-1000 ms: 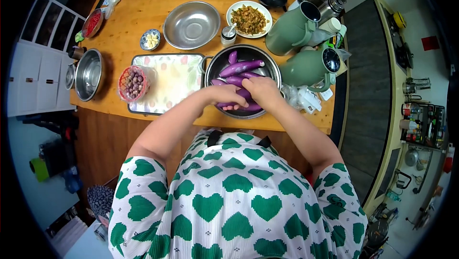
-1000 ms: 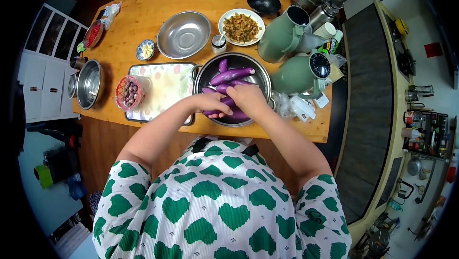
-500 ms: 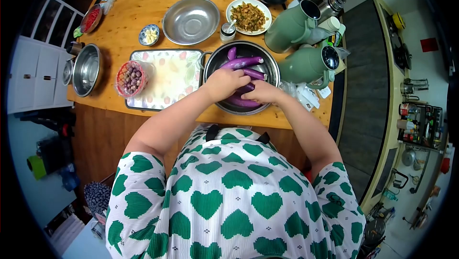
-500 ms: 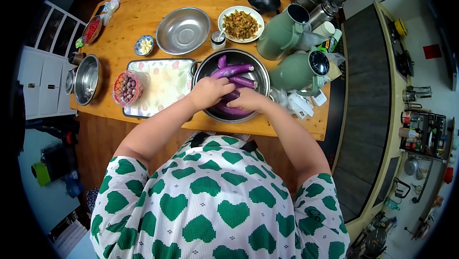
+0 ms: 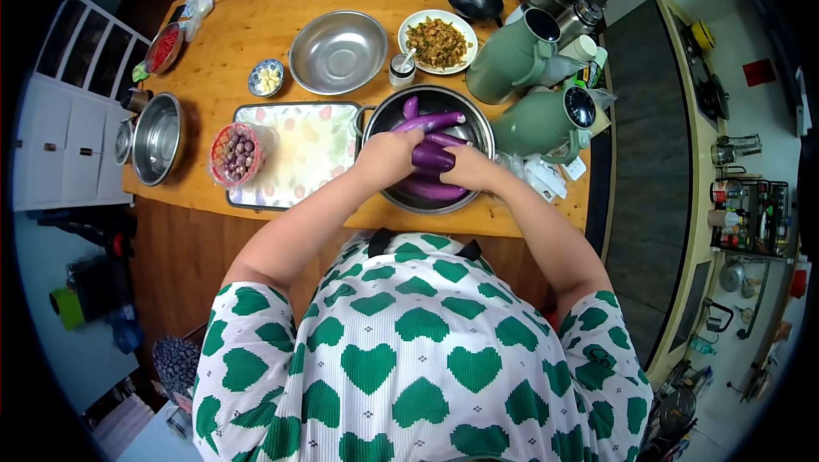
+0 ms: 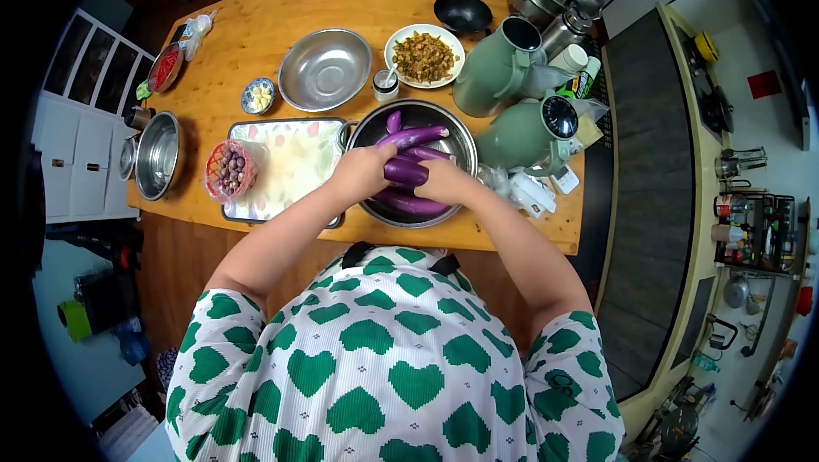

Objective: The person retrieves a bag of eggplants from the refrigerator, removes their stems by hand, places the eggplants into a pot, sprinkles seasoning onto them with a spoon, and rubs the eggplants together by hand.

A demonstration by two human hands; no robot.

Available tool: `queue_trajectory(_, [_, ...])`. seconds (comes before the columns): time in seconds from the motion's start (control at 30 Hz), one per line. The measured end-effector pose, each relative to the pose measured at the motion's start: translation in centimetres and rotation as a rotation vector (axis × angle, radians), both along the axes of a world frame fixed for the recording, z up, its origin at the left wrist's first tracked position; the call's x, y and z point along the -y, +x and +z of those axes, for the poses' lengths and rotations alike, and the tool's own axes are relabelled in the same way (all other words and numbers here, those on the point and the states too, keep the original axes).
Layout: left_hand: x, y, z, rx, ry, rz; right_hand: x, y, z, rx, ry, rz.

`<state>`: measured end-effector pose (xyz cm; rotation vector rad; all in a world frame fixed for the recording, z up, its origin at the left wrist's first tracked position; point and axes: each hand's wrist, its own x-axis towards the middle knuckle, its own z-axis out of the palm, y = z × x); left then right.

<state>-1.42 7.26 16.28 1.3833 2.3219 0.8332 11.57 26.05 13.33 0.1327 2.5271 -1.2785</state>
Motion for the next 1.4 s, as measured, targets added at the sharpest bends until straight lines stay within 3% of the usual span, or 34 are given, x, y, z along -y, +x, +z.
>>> queue_trajectory(0.03, [0.0, -0.1, -0.3, 0.004, 0.127, 0.064, 0.7, 0.1, -0.2, -0.198, -0.15, -0.032])
queue_trajectory(0.13, [-0.4, 0.4, -1.1, 0.147, 0.398, 0.282, 1.7, -0.4, 4.1, 0.295, -0.467, -0.368])
queue_trajectory(0.2, [-1.8, 1.3, -3.1, 0.973, 0.807, 0.433, 1.9, -0.2, 4.3, 0.373, -0.75, -0.501])
queue_trajectory(0.27, [-2.3, 2.1, -2.6, 1.322, 0.877, 0.438, 3.4, -0.1, 3.9, 0.17, -0.71, -0.623])
queue_trajectory(0.33, [-2.3, 2.8, -1.2, 1.463, 0.733, 0.278, 4.8, -0.1, 3.3, 0.153, -0.876, -0.721])
queue_trajectory(0.37, [-2.5, 3.1, -1.2, 1.463, 0.648, 0.317, 4.0, 0.2, -0.3, 0.152, -0.861, -0.578])
queue_trajectory(0.43, [-2.6, 3.4, -1.0, 1.372, 0.55, 0.371, 5.6, -0.1, -0.1, -0.124, -0.428, -0.457])
queue_trajectory(0.47, [-2.4, 3.1, -0.9, 1.38, 0.567, 0.359, 4.8, 0.8, 0.6, -0.133, -0.218, -0.411])
queue_trajectory(0.5, [-2.3, 2.8, -0.6, 1.388, 0.585, 0.347, 4.5, 1.5, 2.9, -0.139, -0.006, -0.368])
queue_trajectory(0.53, [-2.0, 2.5, 0.3, 1.395, 0.579, 0.348, 4.4, 1.5, 8.8, -0.084, 0.17, -0.287])
queue_trajectory(0.6, [-1.0, 1.2, 3.2, 1.503, 0.32, 0.362, 3.9, 2.2, 9.3, -0.563, 0.618, -0.315])
queue_trajectory(0.77, [0.5, -1.3, 2.7, 1.664, -0.08, -0.258, 1.7, -0.4, 11.2, -0.992, 0.795, 0.069])
queue_trajectory(0.8, [0.3, -0.5, 4.6, 1.749, -0.06, -0.196, 1.6, -0.2, 11.1, -0.81, 0.771, 0.12])
queue_trajectory(0.87, [-0.2, 0.0, 4.7, 1.612, -0.167, -0.198, 1.1, 0.0, 10.7, -0.45, 0.712, 0.22])
queue_trajectory(0.9, [-0.7, -0.2, 4.3, 1.462, -0.244, -0.197, 1.1, -0.4, 10.0, -0.45, 0.776, 0.203])
queue_trajectory(1.0, [-0.7, 0.6, 2.0, 0.017, 0.051, -0.135, 2.0, -0.7, 9.7, -0.145, 0.719, 0.036])
queue_trajectory(1.03, [-0.6, 0.7, 1.8, -0.114, 0.041, -0.153, 1.5, -0.7, 8.5, -0.148, 0.504, 0.005])
queue_trajectory(1.07, [-0.4, 0.7, 1.7, -0.247, 0.03, -0.169, 0.4, -1.1, 8.2, 0.094, 0.228, 0.102])
queue_trajectory(1.1, [-0.1, 0.7, 2.0, -0.38, 0.018, -0.183, -0.2, -1.5, 9.1, 0.416, 0.036, 0.042])
queue_trajectory(1.13, [0.1, 0.7, 2.2, -0.514, 0.005, -0.198, -0.3, -1.3, 8.6, 0.412, 0.008, 0.012])
queue_trajectory(1.2, [0.1, 0.9, 2.6, -0.395, -0.041, -0.159, -0.6, -0.8, 7.6, 0.401, -0.049, -0.047])
queue_trajectory(1.27, [-0.2, 0.9, 2.7, -0.227, -0.158, -0.089, 1.8, 1.1, 5.5, -0.319, 0.346, -0.105])
queue_trajectory(1.3, [-0.1, 0.8, 2.8, -0.084, -0.127, -0.118, 2.2, 1.0, 5.9, -0.5, 0.598, 0.003])
queue_trajectory(1.4, [-0.3, -0.2, 3.6, 0.309, -0.119, -0.205, 2.5, 0.7, 7.1, -0.86, 0.9, 0.228])
